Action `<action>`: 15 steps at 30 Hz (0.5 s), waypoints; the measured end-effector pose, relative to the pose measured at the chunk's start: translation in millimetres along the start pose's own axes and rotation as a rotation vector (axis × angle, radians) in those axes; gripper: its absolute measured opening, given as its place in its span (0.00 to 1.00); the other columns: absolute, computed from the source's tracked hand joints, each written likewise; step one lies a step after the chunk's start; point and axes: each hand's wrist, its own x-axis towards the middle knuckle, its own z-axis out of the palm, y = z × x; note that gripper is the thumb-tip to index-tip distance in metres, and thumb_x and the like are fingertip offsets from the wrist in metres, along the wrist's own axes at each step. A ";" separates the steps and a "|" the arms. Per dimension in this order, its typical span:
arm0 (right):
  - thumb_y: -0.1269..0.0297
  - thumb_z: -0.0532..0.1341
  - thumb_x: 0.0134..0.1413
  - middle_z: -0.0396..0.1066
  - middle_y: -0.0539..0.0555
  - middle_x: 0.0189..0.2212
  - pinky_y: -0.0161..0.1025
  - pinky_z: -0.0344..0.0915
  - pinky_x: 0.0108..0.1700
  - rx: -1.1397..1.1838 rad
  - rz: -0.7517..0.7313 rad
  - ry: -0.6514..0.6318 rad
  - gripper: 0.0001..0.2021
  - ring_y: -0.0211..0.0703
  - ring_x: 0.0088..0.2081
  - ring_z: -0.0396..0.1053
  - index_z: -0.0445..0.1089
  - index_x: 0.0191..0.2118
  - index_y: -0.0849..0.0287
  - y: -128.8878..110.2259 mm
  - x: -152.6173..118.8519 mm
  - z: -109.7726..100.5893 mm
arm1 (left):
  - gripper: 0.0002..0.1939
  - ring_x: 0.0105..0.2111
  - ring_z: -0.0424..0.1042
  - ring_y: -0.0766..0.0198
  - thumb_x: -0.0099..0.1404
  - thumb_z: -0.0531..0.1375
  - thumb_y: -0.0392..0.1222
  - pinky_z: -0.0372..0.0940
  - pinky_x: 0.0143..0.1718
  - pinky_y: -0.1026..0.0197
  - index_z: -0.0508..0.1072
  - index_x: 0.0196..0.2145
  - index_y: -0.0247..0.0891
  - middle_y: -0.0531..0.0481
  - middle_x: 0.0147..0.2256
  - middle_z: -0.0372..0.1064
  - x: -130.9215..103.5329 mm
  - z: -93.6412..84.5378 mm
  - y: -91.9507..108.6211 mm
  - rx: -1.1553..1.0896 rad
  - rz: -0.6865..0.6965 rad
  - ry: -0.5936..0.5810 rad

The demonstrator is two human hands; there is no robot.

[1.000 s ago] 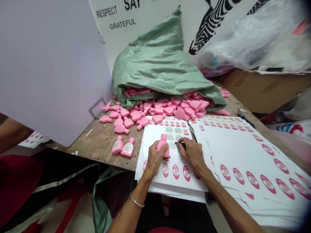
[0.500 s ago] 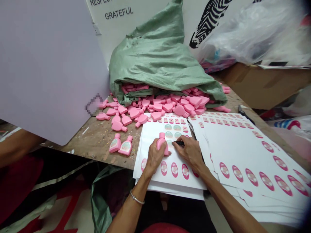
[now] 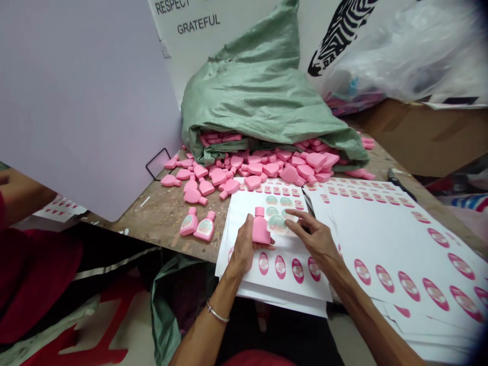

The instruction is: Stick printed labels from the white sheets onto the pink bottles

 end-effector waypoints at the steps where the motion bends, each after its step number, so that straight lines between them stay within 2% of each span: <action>1: 0.48 0.62 0.47 0.64 0.47 0.21 0.35 0.59 0.27 -0.017 -0.003 -0.032 0.23 0.36 0.24 0.59 0.72 0.45 0.57 -4.5 -2.3 1.2 | 0.31 0.29 0.74 0.58 0.62 0.49 0.64 0.71 0.27 0.59 0.71 0.36 0.29 0.42 0.28 0.71 -3.0 1.3 1.9 -0.025 -0.011 -0.009; 5: 0.48 0.62 0.47 0.74 0.52 0.30 0.38 0.64 0.33 0.011 -0.030 -0.113 0.20 0.42 0.31 0.68 0.76 0.41 0.57 -19.0 -11.6 9.6 | 0.30 0.29 0.75 0.57 0.64 0.49 0.62 0.72 0.27 0.59 0.72 0.39 0.29 0.42 0.29 0.73 -13.9 7.1 9.6 -0.088 -0.049 -0.022; 8: 0.50 0.62 0.47 0.76 0.54 0.37 0.41 0.67 0.40 0.065 -0.046 -0.136 0.17 0.48 0.39 0.71 0.77 0.37 0.57 -23.6 -15.3 14.3 | 0.29 0.30 0.76 0.57 0.65 0.49 0.60 0.72 0.27 0.60 0.72 0.42 0.29 0.42 0.28 0.74 -18.4 9.6 13.7 -0.103 -0.066 -0.028; 15: 0.51 0.63 0.47 0.76 0.54 0.37 0.43 0.67 0.42 0.082 -0.031 -0.144 0.16 0.50 0.40 0.71 0.77 0.37 0.58 -21.1 -17.2 15.0 | 0.29 0.30 0.76 0.58 0.66 0.48 0.59 0.71 0.27 0.61 0.72 0.41 0.29 0.41 0.31 0.75 -20.3 9.7 15.3 -0.155 -0.075 -0.047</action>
